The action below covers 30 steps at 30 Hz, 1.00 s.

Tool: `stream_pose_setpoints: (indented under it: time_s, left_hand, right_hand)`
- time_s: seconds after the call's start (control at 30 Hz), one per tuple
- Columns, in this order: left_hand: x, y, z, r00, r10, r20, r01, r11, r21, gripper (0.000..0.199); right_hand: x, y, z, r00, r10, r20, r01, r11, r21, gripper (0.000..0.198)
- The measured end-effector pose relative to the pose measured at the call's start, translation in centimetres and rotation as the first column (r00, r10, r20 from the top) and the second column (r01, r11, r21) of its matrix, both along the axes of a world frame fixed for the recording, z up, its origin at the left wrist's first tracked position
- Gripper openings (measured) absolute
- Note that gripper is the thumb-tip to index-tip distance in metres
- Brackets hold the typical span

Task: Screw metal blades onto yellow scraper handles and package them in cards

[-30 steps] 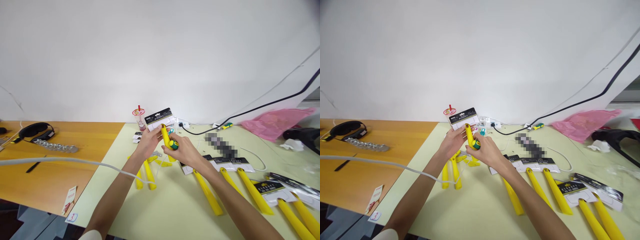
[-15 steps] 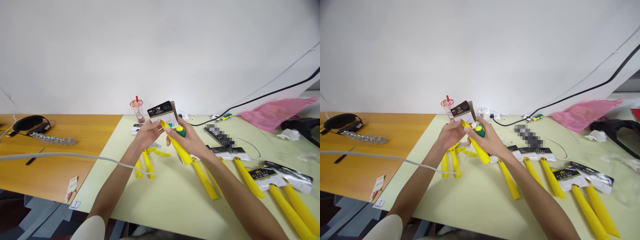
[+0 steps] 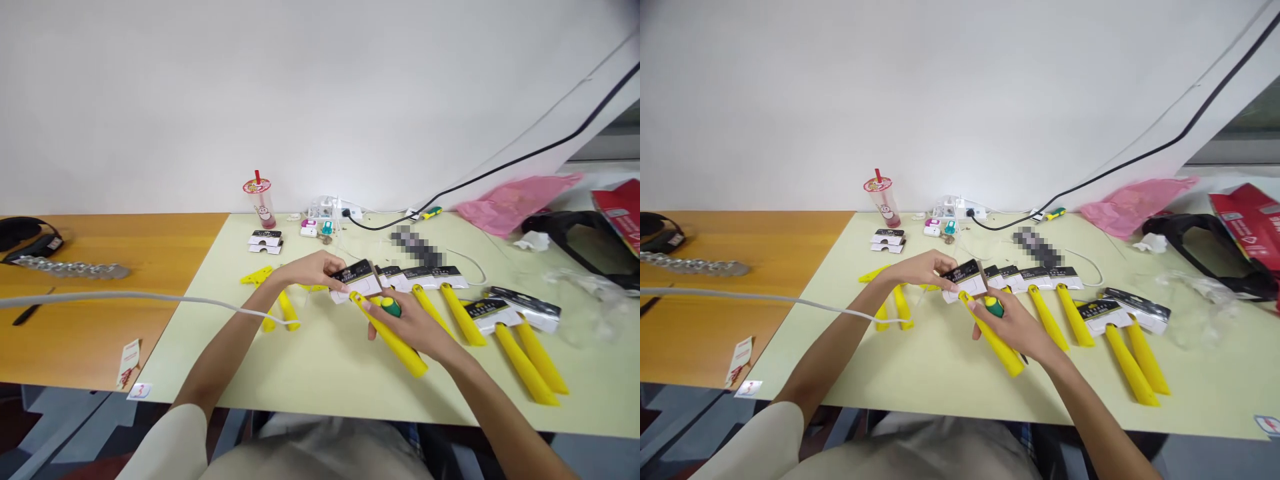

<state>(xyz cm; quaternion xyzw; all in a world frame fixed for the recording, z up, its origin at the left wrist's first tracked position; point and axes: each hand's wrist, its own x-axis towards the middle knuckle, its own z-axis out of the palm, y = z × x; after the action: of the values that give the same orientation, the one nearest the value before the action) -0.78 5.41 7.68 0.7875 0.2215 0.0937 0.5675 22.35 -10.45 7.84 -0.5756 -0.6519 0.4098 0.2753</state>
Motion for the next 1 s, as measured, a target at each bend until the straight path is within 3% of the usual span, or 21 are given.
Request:
stream_pose_setpoints:
  time_s: [0.1, 0.2, 0.5, 0.73, 1.0]
  left_hand:
    - [1.2, 0.2, -1.3, 0.989, -0.114, -0.092, 0.117, 0.992, 0.036, 0.045]
    - [2.1, 1.0, -2.4, 0.983, -0.125, -0.136, 0.137, 0.987, 0.081, 0.048]
    - [4.2, 3.8, -5.4, 0.930, -0.161, -0.329, 0.206, 0.973, 0.106, 0.050]
    - [6.4, 3.8, -5.8, 0.942, -0.165, -0.291, 0.206, 0.971, 0.118, 0.046]
    - [9.4, 3.1, -5.9, 0.959, -0.216, -0.185, 0.237, 0.966, 0.101, 0.051]
  right_hand:
    - [0.6, -2.2, -1.9, 0.998, -0.034, -0.054, 0.026, 0.988, -0.155, 0.050]
    - [0.9, -4.1, -3.4, 0.995, -0.078, -0.059, 0.061, 0.965, -0.256, 0.056]
    - [1.0, -7.4, -7.3, 0.944, -0.154, 0.291, 0.151, 0.988, 0.034, 0.036]
    - [1.4, -7.7, -7.7, 0.905, -0.138, 0.402, 0.149, 0.989, 0.004, 0.036]
    - [3.7, -9.0, -8.7, 0.882, -0.248, 0.401, 0.265, 0.964, 0.013, 0.042]
